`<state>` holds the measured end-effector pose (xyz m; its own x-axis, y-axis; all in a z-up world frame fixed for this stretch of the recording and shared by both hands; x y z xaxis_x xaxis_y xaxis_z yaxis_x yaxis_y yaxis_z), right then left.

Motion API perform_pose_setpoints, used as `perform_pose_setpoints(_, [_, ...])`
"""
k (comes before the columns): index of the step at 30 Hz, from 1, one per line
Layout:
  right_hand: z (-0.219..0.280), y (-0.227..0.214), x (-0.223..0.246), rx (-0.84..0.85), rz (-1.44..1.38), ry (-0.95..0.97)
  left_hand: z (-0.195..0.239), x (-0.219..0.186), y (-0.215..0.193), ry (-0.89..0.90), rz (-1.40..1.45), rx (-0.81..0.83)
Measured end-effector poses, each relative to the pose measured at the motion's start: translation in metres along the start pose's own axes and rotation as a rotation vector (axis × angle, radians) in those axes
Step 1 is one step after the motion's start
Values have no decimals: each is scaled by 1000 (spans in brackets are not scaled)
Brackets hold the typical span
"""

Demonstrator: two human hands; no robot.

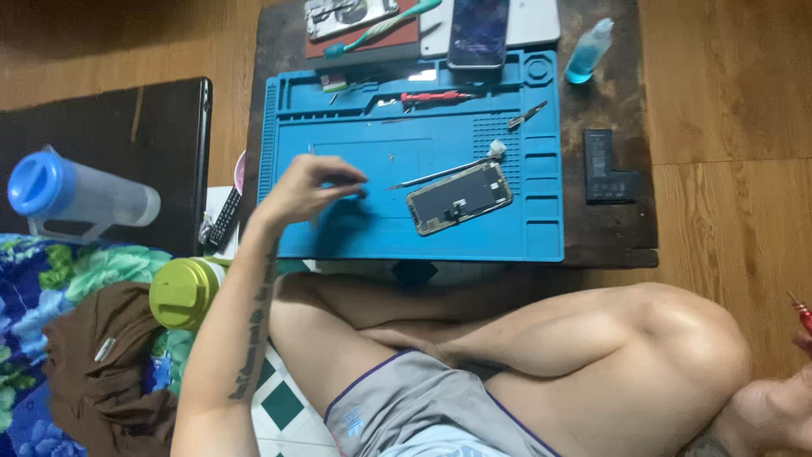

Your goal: The person disassembles a smartphone on a blue work mat, using a red screwdriver to remove screws and a toothbrush to clean internal components. They handle the phone's back cover and battery, placing them aside before reattaching parts.

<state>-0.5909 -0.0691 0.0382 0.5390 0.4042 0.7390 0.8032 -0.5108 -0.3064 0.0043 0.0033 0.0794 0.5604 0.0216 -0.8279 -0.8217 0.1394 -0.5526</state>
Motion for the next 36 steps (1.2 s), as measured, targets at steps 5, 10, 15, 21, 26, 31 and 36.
perform_pose_setpoints(5, [-5,-7,-51,-31,-77,-13,7,26,-13,-416,-88,11])
perform_pose_setpoints(10, [-7,3,-78,18,-172,-134,-5,38,-5,-435,-132,6])
perform_pose_setpoints(15, [-10,28,-53,148,-150,-163,-10,15,6,-273,-459,-167])
perform_pose_setpoints(21, [-8,29,-86,221,-134,-191,-29,-50,94,207,-591,-365])
perform_pose_setpoints(26, [1,50,-72,289,-7,-129,-40,-28,109,237,-603,-214])
perform_pose_setpoints(31, [29,70,-94,345,164,-79,-48,-26,88,161,-456,21])
perform_pose_setpoints(36, [18,90,-93,388,301,-71,-91,-37,85,179,-467,-152])
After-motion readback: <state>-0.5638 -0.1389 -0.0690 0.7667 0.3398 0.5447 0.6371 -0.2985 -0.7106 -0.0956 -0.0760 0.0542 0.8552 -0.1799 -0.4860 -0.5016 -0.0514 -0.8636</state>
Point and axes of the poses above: each hand's wrist, its own z-axis away from the middle knuckle, its own y-axis out of the palm, x = y × z, the point moved 7 cm from there along -z, towards the middle knuckle, and after that the axes turned 6 degrees about x, right-handed, at the moved point
